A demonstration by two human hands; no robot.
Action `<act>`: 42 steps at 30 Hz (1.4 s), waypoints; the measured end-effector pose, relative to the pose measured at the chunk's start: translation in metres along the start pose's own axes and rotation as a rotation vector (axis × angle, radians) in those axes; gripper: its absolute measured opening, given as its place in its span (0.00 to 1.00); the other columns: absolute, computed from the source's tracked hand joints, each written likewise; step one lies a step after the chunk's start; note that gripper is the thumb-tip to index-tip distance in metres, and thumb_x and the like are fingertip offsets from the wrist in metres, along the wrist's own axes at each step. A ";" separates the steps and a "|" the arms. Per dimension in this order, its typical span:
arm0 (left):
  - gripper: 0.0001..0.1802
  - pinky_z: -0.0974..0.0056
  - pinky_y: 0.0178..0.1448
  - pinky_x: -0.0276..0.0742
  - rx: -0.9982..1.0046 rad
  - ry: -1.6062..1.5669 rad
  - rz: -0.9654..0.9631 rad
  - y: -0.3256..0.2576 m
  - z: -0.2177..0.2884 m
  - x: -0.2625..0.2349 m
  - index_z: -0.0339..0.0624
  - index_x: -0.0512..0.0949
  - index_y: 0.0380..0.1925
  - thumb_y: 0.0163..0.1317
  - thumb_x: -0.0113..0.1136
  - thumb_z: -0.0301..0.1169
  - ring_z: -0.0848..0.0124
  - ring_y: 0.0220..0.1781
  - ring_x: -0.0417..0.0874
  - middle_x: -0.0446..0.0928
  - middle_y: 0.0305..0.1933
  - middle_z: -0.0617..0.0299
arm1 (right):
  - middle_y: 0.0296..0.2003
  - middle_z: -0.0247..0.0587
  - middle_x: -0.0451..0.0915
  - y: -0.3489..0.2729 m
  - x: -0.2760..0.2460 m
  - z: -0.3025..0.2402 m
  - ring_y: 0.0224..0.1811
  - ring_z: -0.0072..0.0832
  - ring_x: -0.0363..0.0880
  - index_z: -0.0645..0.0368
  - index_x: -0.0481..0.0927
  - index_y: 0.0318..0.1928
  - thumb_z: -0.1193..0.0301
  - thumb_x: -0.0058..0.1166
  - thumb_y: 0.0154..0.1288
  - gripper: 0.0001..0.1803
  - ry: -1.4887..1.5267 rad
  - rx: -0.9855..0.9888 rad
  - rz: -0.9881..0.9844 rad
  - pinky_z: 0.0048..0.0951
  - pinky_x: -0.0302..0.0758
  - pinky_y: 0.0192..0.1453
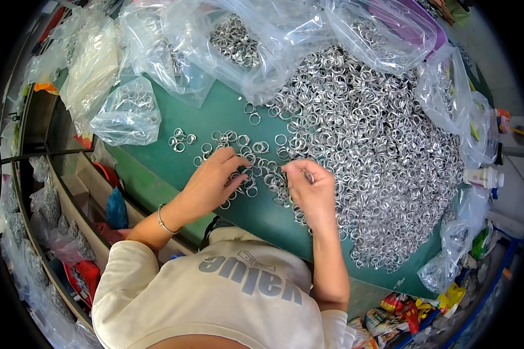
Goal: The person sorts through a large pile of small metal rings by hand on a workbench, picking up individual rings and placing them into smaller groups.
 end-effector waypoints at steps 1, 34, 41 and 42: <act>0.12 0.57 0.44 0.70 -0.022 -0.009 0.015 0.000 0.000 -0.002 0.38 0.75 0.38 0.53 0.61 0.22 0.55 0.40 0.72 0.69 0.35 0.54 | 0.22 0.36 0.75 0.001 0.001 -0.014 0.14 0.22 0.66 0.64 0.80 0.38 0.71 0.54 0.65 0.08 -0.324 -0.211 0.047 0.24 0.61 0.16; 0.12 0.68 0.31 0.68 0.000 -0.336 0.175 0.000 0.022 0.021 0.37 0.78 0.37 0.52 0.66 0.25 0.70 0.25 0.70 0.70 0.26 0.61 | 0.23 0.32 0.71 -0.015 0.025 0.005 0.12 0.12 0.57 0.62 0.73 0.42 0.73 0.45 0.69 0.06 0.413 0.099 -0.136 0.15 0.50 0.14; 0.10 0.73 0.30 0.64 -0.254 -0.729 -0.024 -0.002 0.007 0.029 0.38 0.80 0.41 0.57 0.62 0.23 0.82 0.26 0.67 0.72 0.28 0.67 | 0.25 0.37 0.74 -0.016 0.023 0.012 0.12 0.15 0.59 0.61 0.72 0.42 0.73 0.46 0.68 0.06 0.515 0.105 -0.168 0.16 0.52 0.14; 0.10 0.74 0.30 0.64 -0.259 -0.744 -0.029 -0.002 0.010 0.026 0.38 0.80 0.41 0.58 0.62 0.23 0.82 0.27 0.67 0.72 0.28 0.68 | 0.26 0.37 0.74 -0.017 0.024 0.012 0.12 0.15 0.59 0.61 0.72 0.42 0.73 0.46 0.68 0.06 0.518 0.108 -0.170 0.17 0.52 0.14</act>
Point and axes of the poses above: each hand's wrist, its own y-axis towards the middle knuckle, its own x-axis out of the palm, z = x × y, the point moved 8 cm from there along y, towards the middle knuckle
